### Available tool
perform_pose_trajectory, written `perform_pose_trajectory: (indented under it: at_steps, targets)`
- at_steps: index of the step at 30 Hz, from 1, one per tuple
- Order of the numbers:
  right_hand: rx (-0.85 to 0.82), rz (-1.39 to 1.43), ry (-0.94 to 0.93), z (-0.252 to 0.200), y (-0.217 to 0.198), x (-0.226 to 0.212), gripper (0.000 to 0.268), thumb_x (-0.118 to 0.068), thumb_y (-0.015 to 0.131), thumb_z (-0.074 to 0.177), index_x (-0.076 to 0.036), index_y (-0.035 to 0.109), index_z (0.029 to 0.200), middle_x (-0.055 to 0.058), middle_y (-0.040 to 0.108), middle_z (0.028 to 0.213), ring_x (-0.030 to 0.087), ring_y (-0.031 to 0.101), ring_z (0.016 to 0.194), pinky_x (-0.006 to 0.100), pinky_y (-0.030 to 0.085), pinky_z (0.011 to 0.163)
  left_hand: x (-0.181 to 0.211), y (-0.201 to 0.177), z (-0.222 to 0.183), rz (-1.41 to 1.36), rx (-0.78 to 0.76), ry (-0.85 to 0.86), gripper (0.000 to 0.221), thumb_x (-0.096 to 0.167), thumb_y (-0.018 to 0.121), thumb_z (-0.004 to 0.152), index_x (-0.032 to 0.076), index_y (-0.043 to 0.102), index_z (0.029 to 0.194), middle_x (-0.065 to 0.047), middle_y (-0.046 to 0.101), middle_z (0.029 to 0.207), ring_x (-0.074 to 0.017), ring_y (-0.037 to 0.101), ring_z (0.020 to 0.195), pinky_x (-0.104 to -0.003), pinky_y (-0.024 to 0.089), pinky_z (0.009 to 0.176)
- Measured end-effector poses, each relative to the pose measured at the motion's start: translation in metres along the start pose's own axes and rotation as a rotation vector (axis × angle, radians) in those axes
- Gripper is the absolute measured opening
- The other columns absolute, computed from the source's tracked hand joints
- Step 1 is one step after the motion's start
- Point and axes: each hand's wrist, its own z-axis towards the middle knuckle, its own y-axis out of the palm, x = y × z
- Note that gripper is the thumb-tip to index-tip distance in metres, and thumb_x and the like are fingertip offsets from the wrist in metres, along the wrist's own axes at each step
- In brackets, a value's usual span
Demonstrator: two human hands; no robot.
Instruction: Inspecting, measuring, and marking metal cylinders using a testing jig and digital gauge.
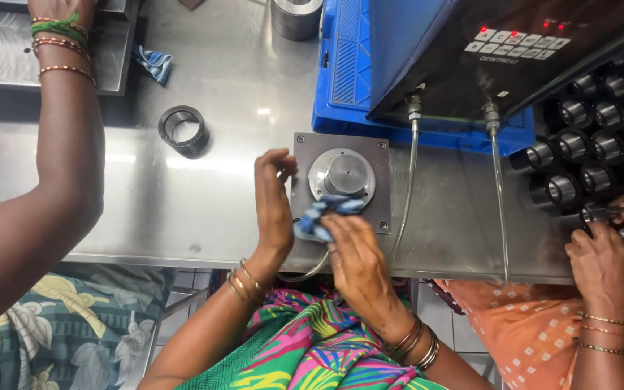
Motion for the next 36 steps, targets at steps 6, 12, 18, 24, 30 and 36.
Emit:
perform_pose_trajectory:
  at_steps: [6,12,18,24,30,36]
  targets:
    - [-0.154,1.223,0.267,0.033,-0.008,-0.009,0.042,-0.017,0.041,0.107,-0.004,0.048,0.146,0.013,0.054,0.149,0.03,0.047,0.144,0.035,0.035,0.121,0.02,0.003,-0.061,0.048,-0.162,0.134,0.059,0.038,0.051,0.107,0.002,0.032,0.151,-0.016,0.037,0.144,-0.0249,0.042,0.135,-0.036,0.036,0.115]
    - [0.12,0.957,0.081,0.034,-0.037,0.015,0.021,-0.01,0.057,0.106,-0.003,0.057,0.125,0.013,0.061,0.138,0.023,0.059,0.128,0.036,0.045,0.11,0.036,0.003,0.037,0.511,-0.166,0.344,0.058,0.042,0.026,0.116,0.003,0.052,0.15,-0.017,0.031,0.166,-0.0417,0.022,0.158,-0.056,0.017,0.131]
    - [0.34,1.141,0.266,-0.002,-0.036,0.077,0.016,-0.006,0.056,0.107,-0.003,0.058,0.122,0.012,0.065,0.121,0.019,0.062,0.116,0.035,0.049,0.11,0.004,0.015,0.055,1.09,-0.632,0.214,0.059,0.053,0.035,0.105,0.006,0.063,0.126,-0.009,0.044,0.161,-0.0338,0.032,0.155,-0.063,0.022,0.122]
    - [0.409,1.154,0.31,-0.01,-0.049,0.106,0.013,-0.004,0.056,0.108,-0.004,0.058,0.121,0.009,0.065,0.115,0.018,0.063,0.112,0.036,0.049,0.109,0.024,0.008,-0.012,1.164,-0.333,0.445,0.076,0.062,0.052,0.094,-0.009,0.063,0.119,-0.023,0.042,0.152,-0.0447,0.033,0.144,-0.063,0.03,0.111]
    - [0.449,1.107,0.241,0.005,-0.061,0.101,0.013,-0.003,0.056,0.109,-0.005,0.058,0.122,0.009,0.065,0.115,0.018,0.063,0.112,0.036,0.05,0.109,0.011,0.018,-0.076,1.371,-0.539,0.594,0.056,0.018,0.062,0.094,-0.012,0.06,0.141,-0.023,0.05,0.145,-0.0358,0.049,0.137,-0.043,0.042,0.114]
    - [0.495,1.08,0.218,-0.009,-0.072,0.114,0.014,-0.002,0.057,0.11,-0.004,0.058,0.124,0.009,0.065,0.111,0.017,0.064,0.106,0.037,0.051,0.111,0.088,0.034,-0.019,0.747,-0.355,0.604,0.054,0.029,0.068,0.098,-0.005,0.058,0.139,-0.023,0.053,0.136,-0.0403,0.054,0.128,-0.05,0.044,0.111]
